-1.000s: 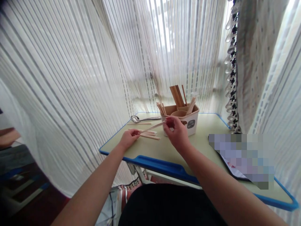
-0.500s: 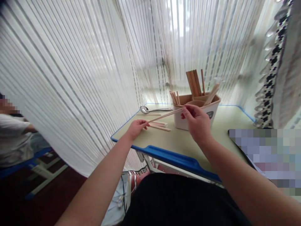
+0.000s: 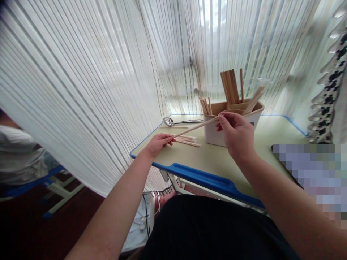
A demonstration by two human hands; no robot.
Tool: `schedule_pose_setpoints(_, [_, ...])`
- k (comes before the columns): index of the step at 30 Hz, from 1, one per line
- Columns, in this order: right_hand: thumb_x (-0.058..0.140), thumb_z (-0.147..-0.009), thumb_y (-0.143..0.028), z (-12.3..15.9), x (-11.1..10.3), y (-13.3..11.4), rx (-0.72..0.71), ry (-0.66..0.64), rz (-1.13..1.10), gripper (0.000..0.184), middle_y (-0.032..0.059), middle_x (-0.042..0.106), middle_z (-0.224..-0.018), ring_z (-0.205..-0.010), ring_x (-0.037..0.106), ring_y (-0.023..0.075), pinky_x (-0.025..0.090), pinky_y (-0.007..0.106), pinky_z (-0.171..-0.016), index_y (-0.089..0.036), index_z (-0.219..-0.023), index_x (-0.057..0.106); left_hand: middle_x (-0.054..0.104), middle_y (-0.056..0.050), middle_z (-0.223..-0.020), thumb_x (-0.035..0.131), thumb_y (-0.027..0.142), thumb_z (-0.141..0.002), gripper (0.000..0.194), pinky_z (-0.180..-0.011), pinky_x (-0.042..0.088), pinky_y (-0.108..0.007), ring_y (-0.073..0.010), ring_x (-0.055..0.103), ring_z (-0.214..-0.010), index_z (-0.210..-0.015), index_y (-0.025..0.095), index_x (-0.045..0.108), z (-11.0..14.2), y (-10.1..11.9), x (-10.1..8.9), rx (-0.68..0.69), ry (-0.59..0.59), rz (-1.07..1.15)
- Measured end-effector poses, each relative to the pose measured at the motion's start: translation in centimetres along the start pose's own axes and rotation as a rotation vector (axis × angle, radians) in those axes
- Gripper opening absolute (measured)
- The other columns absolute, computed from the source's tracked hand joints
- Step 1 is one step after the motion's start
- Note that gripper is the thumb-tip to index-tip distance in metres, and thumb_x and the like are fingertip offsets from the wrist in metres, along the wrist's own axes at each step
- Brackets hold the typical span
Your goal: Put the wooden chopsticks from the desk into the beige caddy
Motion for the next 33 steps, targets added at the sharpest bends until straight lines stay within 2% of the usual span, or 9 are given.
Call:
schedule_pose_setpoints(8, [0.065, -0.078, -0.037, -0.1, -0.4, -0.1, -0.064, 0.037, 0.080, 0.026, 0.0065, 0.066, -0.074, -0.055, 0.057, 0.0123, 0.048, 0.029, -0.054, -0.018, -0.095, 0.067, 0.072, -0.009, -0.090, 0.062, 0.036, -0.075, 0.029, -0.062, 0.041, -0.022, -0.0111, 0.061, -0.069, -0.090, 0.013, 0.070, 0.0, -0.1, 0.6, -0.027, -0.062, 0.034])
schedule_pose_setpoints(12, [0.064, -0.078, -0.039, -0.1, -0.5, -0.7, -0.146, 0.056, 0.072, 0.028, 0.0050, 0.066, -0.072, -0.057, 0.058, 0.0120, 0.049, 0.028, -0.056, -0.017, -0.095, 0.067, 0.071, -0.009, -0.091, 0.060, 0.029, -0.076, 0.030, -0.069, 0.048, -0.027, -0.0131, 0.062, -0.069, -0.099, 0.012, 0.067, 0.2, 0.5, 1.1, -0.003, 0.021, -0.133])
schedule_pose_setpoints(16, [0.060, -0.081, -0.040, 0.4, -0.8, -1.9, -0.251, 0.060, 0.083, 0.029, 0.0036, 0.067, -0.078, -0.064, 0.062, 0.0134, 0.052, 0.029, -0.061, -0.018, -0.099, 0.064, 0.064, -0.011, -0.112, 0.067, 0.036, -0.074, 0.040, -0.091, 0.045, -0.038, -0.0231, 0.058, -0.101, -0.108, 0.016, 0.065, 1.6, 5.2, 3.2, 0.428, 0.226, -0.604])
schedule_pose_setpoints(19, [0.059, -0.082, -0.037, 0.8, -1.0, -3.3, -0.361, 0.034, 0.175, 0.025, 0.0041, 0.068, -0.081, -0.067, 0.063, 0.0146, 0.052, 0.030, -0.062, -0.019, -0.099, 0.064, 0.066, -0.009, -0.105, 0.059, 0.034, -0.083, 0.029, -0.092, 0.044, -0.037, -0.0223, 0.056, -0.102, -0.106, 0.018, 0.065, 2.7, 8.1, 5.9, 0.614, 0.304, -0.723])
schedule_pose_setpoints(21, [0.057, -0.083, -0.035, 1.0, -1.6, -4.3, -0.430, 0.054, 0.206, 0.021, 0.0042, 0.067, -0.082, -0.068, 0.063, 0.0150, 0.052, 0.030, -0.062, -0.020, -0.098, 0.063, 0.066, -0.007, -0.093, 0.052, 0.029, -0.088, 0.019, -0.086, 0.046, -0.034, -0.0196, 0.058, -0.093, -0.094, 0.019, 0.067, 3.1, 9.5, 7.8, 0.622, 0.338, -0.717])
schedule_pose_setpoints(23, [0.056, -0.084, -0.032, 1.1, -2.7, -5.4, -0.509, 0.114, 0.216, 0.018, 0.0042, 0.066, -0.083, -0.069, 0.062, 0.0148, 0.051, 0.030, -0.062, -0.021, -0.095, 0.062, 0.065, -0.005, -0.083, 0.048, 0.027, -0.090, 0.019, -0.077, 0.047, -0.030, -0.0171, 0.060, -0.082, -0.084, 0.019, 0.065, 3.3, 10.7, 10.2, 0.612, 0.294, -0.703])
schedule_pose_setpoints(27, [0.042, -0.090, -0.033, 0.1, -5.9, -6.5, -0.596, 0.327, 0.100, 0.026, 0.0040, 0.062, -0.086, -0.070, 0.059, 0.0141, 0.048, 0.031, -0.065, -0.020, -0.108, 0.057, 0.064, -0.004, -0.082, 0.047, 0.026, -0.090, 0.018, -0.072, 0.046, -0.027, -0.0162, 0.059, -0.077, -0.084, 0.018, 0.062, 3.1, 13.4, 13.6, 0.611, 0.297, -0.616])
schedule_pose_setpoints(31, [0.037, -0.091, -0.036, -2.4, -8.5, -3.9, -0.430, 0.549, 0.212, 0.036, 0.0074, 0.055, -0.091, -0.082, 0.053, 0.0182, 0.044, 0.037, -0.076, -0.015, -0.114, 0.055, 0.066, -0.006, -0.084, 0.048, 0.027, -0.089, 0.020, -0.073, 0.046, -0.027, -0.0161, 0.060, -0.078, -0.086, 0.017, 0.064, 1.3, 16.5, 14.0, 0.616, 0.442, -0.438])
schedule_pose_setpoints(33, [0.039, -0.089, -0.038, -3.6, -8.6, -1.9, -0.318, 0.540, 0.345, 0.038, 0.0107, 0.055, -0.090, -0.086, 0.050, 0.0220, 0.041, 0.041, -0.079, -0.012, -0.107, 0.058, 0.067, -0.006, -0.083, 0.049, 0.031, -0.088, 0.023, -0.073, 0.046, -0.027, -0.0167, 0.061, -0.078, -0.087, 0.016, 0.066, -0.1, 17.9, 14.1, 0.596, 0.502, -0.375])
Point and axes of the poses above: each hand's wrist, its own z-axis away from the middle knuckle, its own x-axis out of the palm, y = z × x, the point moved 7 cm from there along -z, towards the middle knuckle
